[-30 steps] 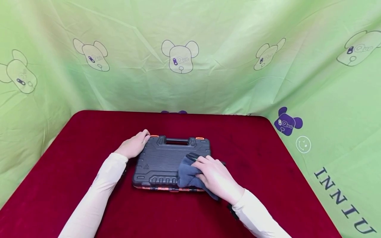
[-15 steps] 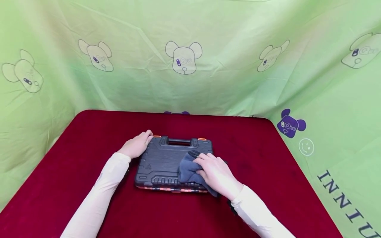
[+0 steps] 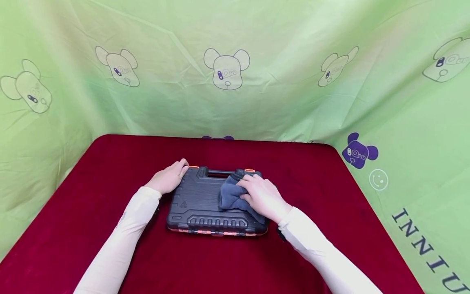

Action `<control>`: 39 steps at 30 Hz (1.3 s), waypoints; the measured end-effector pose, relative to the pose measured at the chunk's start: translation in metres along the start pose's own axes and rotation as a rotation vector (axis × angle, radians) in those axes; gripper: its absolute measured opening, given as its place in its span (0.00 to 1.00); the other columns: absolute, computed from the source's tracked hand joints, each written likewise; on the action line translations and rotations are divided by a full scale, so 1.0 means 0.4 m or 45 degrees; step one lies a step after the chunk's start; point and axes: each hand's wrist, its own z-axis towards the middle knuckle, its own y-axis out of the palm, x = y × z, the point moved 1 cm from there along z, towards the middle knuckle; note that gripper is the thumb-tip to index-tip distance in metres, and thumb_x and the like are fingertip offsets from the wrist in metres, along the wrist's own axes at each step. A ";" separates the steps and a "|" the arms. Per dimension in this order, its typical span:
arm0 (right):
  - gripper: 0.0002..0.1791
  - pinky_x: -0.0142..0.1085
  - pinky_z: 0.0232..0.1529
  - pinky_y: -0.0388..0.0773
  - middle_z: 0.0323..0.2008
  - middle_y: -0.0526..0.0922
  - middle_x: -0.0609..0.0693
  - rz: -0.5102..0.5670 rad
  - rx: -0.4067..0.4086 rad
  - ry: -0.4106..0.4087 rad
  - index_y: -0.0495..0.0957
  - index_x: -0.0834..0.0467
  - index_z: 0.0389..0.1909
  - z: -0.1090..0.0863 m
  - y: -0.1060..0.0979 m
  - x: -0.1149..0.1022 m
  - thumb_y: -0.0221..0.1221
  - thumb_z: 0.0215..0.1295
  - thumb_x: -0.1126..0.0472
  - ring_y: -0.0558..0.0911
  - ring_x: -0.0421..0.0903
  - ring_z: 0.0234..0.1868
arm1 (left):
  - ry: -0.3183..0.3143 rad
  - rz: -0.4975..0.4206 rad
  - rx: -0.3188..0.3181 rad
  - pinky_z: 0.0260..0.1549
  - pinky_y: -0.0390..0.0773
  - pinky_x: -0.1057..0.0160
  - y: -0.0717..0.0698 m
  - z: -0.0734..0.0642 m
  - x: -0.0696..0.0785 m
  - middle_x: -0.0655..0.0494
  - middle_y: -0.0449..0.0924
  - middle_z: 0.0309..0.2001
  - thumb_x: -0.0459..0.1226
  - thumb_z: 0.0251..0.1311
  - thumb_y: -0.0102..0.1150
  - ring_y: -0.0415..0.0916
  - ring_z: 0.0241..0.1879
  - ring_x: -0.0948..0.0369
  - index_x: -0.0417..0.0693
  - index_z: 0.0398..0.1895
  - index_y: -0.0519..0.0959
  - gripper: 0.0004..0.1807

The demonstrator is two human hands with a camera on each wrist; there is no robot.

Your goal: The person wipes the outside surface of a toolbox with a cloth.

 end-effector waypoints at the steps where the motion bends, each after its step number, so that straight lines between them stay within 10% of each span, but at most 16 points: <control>1: 0.16 0.48 0.46 0.83 0.49 0.85 0.50 0.002 -0.001 0.000 0.84 0.53 0.53 0.004 0.000 0.002 0.68 0.64 0.61 0.82 0.51 0.51 | 0.000 0.000 -0.002 0.40 0.77 0.49 0.001 0.000 0.001 0.50 0.77 0.45 0.46 0.82 0.35 0.77 0.41 0.52 0.52 0.56 0.68 0.14; 29: 0.15 0.48 0.55 0.80 0.48 0.83 0.51 0.002 -0.068 -0.099 0.83 0.55 0.53 0.082 0.003 -0.030 0.66 0.66 0.61 0.82 0.52 0.52 | 0.016 -0.028 -0.051 0.45 0.78 0.47 -0.003 0.011 -0.013 0.49 0.77 0.51 0.48 0.82 0.35 0.78 0.46 0.52 0.54 0.58 0.67 0.15; 39: 0.14 0.45 0.57 0.80 0.48 0.84 0.51 0.024 -0.100 -0.131 0.83 0.55 0.53 0.120 0.007 -0.062 0.65 0.68 0.60 0.82 0.50 0.50 | 0.067 -0.070 -0.051 0.57 0.77 0.45 -0.025 0.030 -0.040 0.50 0.81 0.57 0.52 0.77 0.48 0.78 0.57 0.52 0.55 0.59 0.76 0.18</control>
